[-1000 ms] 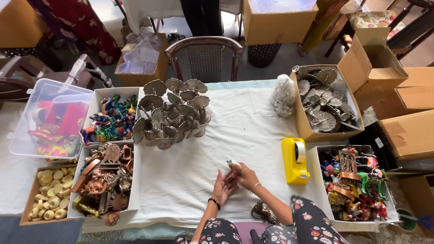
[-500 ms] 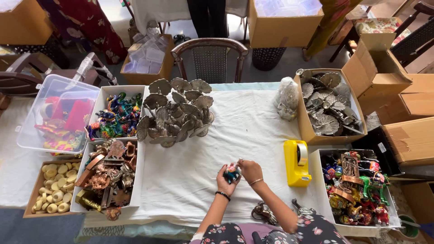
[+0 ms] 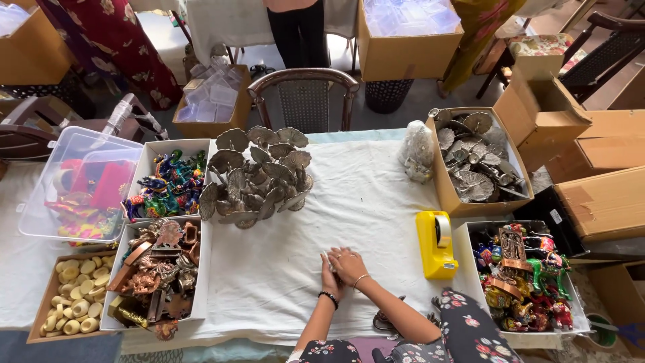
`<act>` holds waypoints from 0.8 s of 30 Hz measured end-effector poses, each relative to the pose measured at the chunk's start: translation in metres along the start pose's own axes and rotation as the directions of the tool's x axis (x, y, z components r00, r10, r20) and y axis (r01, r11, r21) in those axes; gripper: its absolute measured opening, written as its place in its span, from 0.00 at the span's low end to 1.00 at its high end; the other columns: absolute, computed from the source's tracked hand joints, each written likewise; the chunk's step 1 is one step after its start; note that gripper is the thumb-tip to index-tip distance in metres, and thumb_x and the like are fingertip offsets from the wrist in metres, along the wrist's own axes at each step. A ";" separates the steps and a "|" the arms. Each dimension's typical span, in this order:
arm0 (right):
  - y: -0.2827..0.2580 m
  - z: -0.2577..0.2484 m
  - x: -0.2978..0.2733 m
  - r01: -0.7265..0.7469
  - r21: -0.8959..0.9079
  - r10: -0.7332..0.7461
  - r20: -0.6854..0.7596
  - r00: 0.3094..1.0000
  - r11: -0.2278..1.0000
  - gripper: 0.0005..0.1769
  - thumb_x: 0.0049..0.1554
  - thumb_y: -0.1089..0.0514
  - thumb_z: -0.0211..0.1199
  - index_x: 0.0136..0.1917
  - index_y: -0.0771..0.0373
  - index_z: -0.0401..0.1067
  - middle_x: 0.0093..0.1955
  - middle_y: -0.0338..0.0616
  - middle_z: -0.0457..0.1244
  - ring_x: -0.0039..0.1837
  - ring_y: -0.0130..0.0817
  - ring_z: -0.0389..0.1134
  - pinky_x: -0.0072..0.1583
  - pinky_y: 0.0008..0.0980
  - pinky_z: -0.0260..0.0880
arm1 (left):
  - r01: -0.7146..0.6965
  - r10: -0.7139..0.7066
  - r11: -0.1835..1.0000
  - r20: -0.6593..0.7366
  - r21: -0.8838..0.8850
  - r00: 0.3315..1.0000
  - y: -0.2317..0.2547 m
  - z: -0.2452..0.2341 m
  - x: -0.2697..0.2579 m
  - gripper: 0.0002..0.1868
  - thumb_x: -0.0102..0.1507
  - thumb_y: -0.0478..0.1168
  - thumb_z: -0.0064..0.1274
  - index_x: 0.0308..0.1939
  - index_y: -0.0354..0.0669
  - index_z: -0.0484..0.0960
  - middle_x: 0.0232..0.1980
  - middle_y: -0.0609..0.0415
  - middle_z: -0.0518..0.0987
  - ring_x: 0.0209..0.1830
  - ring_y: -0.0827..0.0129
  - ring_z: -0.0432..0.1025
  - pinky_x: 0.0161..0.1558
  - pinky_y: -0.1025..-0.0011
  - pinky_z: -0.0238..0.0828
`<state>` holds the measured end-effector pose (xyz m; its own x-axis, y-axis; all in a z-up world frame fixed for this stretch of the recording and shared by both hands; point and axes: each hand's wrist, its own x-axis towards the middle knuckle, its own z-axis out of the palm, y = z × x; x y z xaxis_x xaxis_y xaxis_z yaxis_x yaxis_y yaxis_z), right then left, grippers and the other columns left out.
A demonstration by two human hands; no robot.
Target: The person wraps a small, colorful figurine in bubble wrap and secures it with clear tape. They then place the wrapped item into a box filled with similar decorations.
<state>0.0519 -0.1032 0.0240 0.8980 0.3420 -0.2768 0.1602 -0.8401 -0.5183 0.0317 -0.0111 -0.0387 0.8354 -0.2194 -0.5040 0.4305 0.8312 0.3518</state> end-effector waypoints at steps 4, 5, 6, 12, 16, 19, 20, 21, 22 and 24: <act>0.004 0.014 -0.022 -0.022 -0.098 0.012 -0.102 0.995 0.995 0.30 0.66 0.41 0.39 0.77 0.51 0.58 0.84 0.42 0.49 0.84 0.38 0.45 0.79 0.50 0.40 | 0.030 -0.016 0.993 -0.125 0.112 0.992 -0.002 -0.019 0.014 0.46 0.62 0.78 0.31 0.67 0.49 0.73 0.65 0.53 0.78 0.64 0.61 0.71 0.64 0.63 0.67; 0.010 0.022 -0.032 0.038 -0.142 -0.064 -0.181 0.981 0.989 0.33 0.65 0.41 0.40 0.78 0.57 0.55 0.83 0.46 0.47 0.83 0.40 0.45 0.77 0.51 0.38 | 0.024 -0.017 0.998 -0.109 0.062 0.994 -0.005 -0.020 0.016 0.45 0.62 0.78 0.32 0.68 0.50 0.70 0.65 0.52 0.76 0.64 0.60 0.70 0.65 0.62 0.68; 0.015 0.031 -0.041 0.096 -0.192 -0.143 -0.253 0.957 0.977 0.37 0.64 0.40 0.42 0.80 0.62 0.52 0.82 0.51 0.46 0.81 0.41 0.44 0.76 0.51 0.36 | 0.018 -0.017 1.000 -0.093 0.013 0.995 -0.008 -0.020 0.018 0.45 0.62 0.78 0.33 0.69 0.51 0.67 0.66 0.52 0.75 0.64 0.59 0.70 0.65 0.62 0.68; 0.036 0.023 0.002 0.002 -0.104 -0.010 -0.082 0.997 0.995 0.36 0.68 0.36 0.32 0.80 0.57 0.52 0.83 0.45 0.48 0.83 0.41 0.46 0.79 0.44 0.41 | 0.018 -0.006 0.982 -0.062 0.188 0.998 -0.014 -0.027 0.021 0.57 0.58 0.84 0.33 0.74 0.45 0.66 0.73 0.46 0.73 0.72 0.55 0.68 0.66 0.59 0.68; 0.042 0.020 0.000 -0.087 0.026 0.087 -0.014 0.996 0.996 0.41 0.66 0.33 0.35 0.82 0.60 0.47 0.82 0.49 0.48 0.83 0.41 0.46 0.78 0.44 0.42 | 0.047 0.047 0.921 -0.231 0.386 0.972 -0.001 -0.020 0.002 0.53 0.57 0.82 0.33 0.78 0.60 0.61 0.77 0.59 0.63 0.74 0.62 0.58 0.67 0.57 0.57; 0.077 0.040 0.014 -0.196 0.316 0.157 0.144 0.977 0.928 0.38 0.68 0.35 0.29 0.84 0.54 0.50 0.80 0.52 0.53 0.79 0.50 0.54 0.79 0.41 0.52 | -0.076 0.144 0.887 -0.117 0.457 0.983 -0.002 -0.026 0.001 0.42 0.58 0.70 0.55 0.71 0.56 0.71 0.71 0.61 0.71 0.70 0.65 0.65 0.67 0.60 0.63; 0.053 0.005 -0.005 -0.086 0.540 0.105 -0.005 0.994 0.837 0.38 0.66 0.37 0.33 0.83 0.54 0.51 0.81 0.48 0.52 0.79 0.46 0.53 0.78 0.41 0.51 | -0.037 0.105 0.924 -0.161 0.381 0.981 -0.001 -0.022 -0.002 0.37 0.58 0.66 0.57 0.67 0.54 0.76 0.66 0.59 0.75 0.66 0.64 0.68 0.62 0.60 0.68; 0.027 -0.032 -0.018 0.063 0.715 0.083 -0.167 0.983 0.696 0.37 0.64 0.38 0.37 0.82 0.55 0.53 0.81 0.45 0.51 0.80 0.42 0.53 0.78 0.40 0.50 | -0.006 0.069 0.953 -0.198 0.304 0.978 0.005 -0.016 -0.002 0.32 0.59 0.62 0.58 0.63 0.53 0.80 0.61 0.57 0.79 0.61 0.63 0.72 0.57 0.61 0.72; 0.005 -0.073 -0.034 0.066 0.711 0.074 -0.165 0.984 0.700 0.37 0.64 0.38 0.37 0.82 0.55 0.53 0.81 0.45 0.51 0.80 0.42 0.53 0.78 0.40 0.50 | -0.014 0.076 0.954 -0.197 0.298 0.977 0.007 -0.017 0.003 0.32 0.59 0.62 0.58 0.63 0.53 0.80 0.61 0.57 0.79 0.61 0.63 0.72 0.57 0.61 0.72; -0.034 -0.152 -0.077 0.498 0.708 -0.046 -0.552 0.832 0.500 0.34 0.70 0.43 0.36 0.81 0.64 0.53 0.83 0.50 0.51 0.84 0.43 0.49 0.80 0.44 0.46 | 0.018 0.052 0.955 -0.227 0.295 0.972 -0.003 -0.022 0.008 0.24 0.59 0.60 0.55 0.56 0.58 0.82 0.54 0.60 0.81 0.53 0.64 0.73 0.43 0.59 0.67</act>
<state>0.0398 -0.1644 0.1858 0.9664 0.0909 0.2403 0.2368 0.0482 -0.9704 0.0293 -0.0044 -0.0607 0.7570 -0.0543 -0.6511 0.5272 0.6393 0.5597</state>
